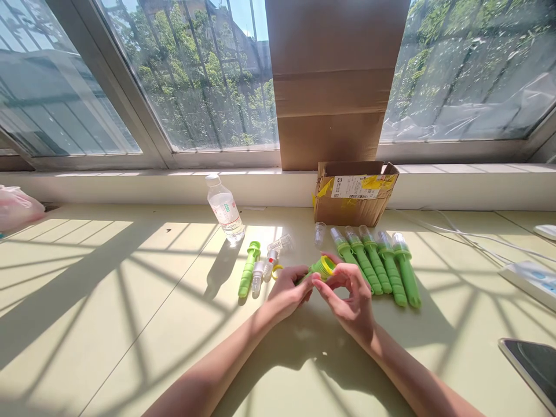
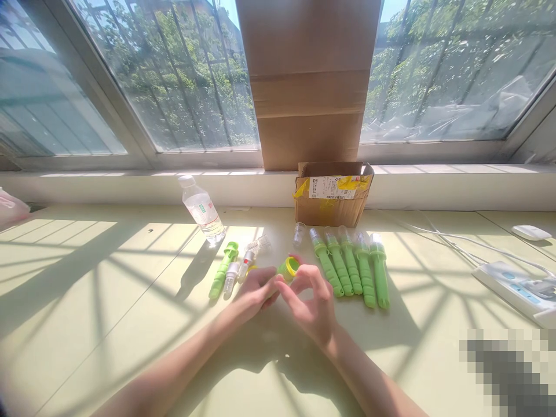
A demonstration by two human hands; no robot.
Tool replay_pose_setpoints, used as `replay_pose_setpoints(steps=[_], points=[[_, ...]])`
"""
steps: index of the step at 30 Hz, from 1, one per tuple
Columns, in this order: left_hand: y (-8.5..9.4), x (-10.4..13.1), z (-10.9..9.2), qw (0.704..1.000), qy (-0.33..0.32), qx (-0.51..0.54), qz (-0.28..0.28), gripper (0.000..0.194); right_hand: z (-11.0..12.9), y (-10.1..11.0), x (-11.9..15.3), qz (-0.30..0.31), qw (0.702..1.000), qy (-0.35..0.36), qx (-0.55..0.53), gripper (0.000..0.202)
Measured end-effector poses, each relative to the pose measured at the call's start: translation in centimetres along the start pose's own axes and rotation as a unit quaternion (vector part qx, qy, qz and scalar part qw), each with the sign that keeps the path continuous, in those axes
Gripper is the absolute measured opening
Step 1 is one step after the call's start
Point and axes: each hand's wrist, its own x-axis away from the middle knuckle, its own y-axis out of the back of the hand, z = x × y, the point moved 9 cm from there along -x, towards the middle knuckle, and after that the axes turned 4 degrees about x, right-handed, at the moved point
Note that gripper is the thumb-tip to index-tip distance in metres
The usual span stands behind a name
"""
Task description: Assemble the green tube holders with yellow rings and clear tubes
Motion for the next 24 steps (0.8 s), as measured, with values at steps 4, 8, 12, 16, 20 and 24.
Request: replay_pose_setpoints(steps=[4, 8, 12, 16, 20, 24], points=[[-0.4, 0.2, 0.0, 0.998, 0.037, 0.037, 0.032, 0.054, -0.9, -0.1, 0.3, 0.005, 1.0, -0.017, -0.004, 0.023], [-0.8, 0.2, 0.3, 0.994, 0.055, 0.075, 0.063, 0.049, -2.2, -0.4, 0.8, 0.019, 0.998, -0.061, -0.007, 0.027], [-0.9, 0.2, 0.7, 0.989, 0.06, 0.118, 0.07, 0.043, -3.3, -0.5, 1.0, 0.029, 0.992, -0.12, -0.015, 0.034], [-0.7, 0.2, 1.0, 0.987, 0.062, 0.138, 0.053, 0.049, -4.4, -0.6, 1.1, 0.035, 0.984, -0.169, -0.042, 0.036], [-0.3, 0.0, 1.5, 0.987, 0.066, 0.143, 0.012, 0.055, -5.6, -0.5, 1.1, 0.026, 0.978, -0.195, -0.07, 0.036], [0.1, -0.1, 2.0, 0.987, 0.06, 0.149, -0.025, 0.05, -6.3, -0.4, 1.1, 0.023, 0.975, -0.206, -0.075, 0.035]])
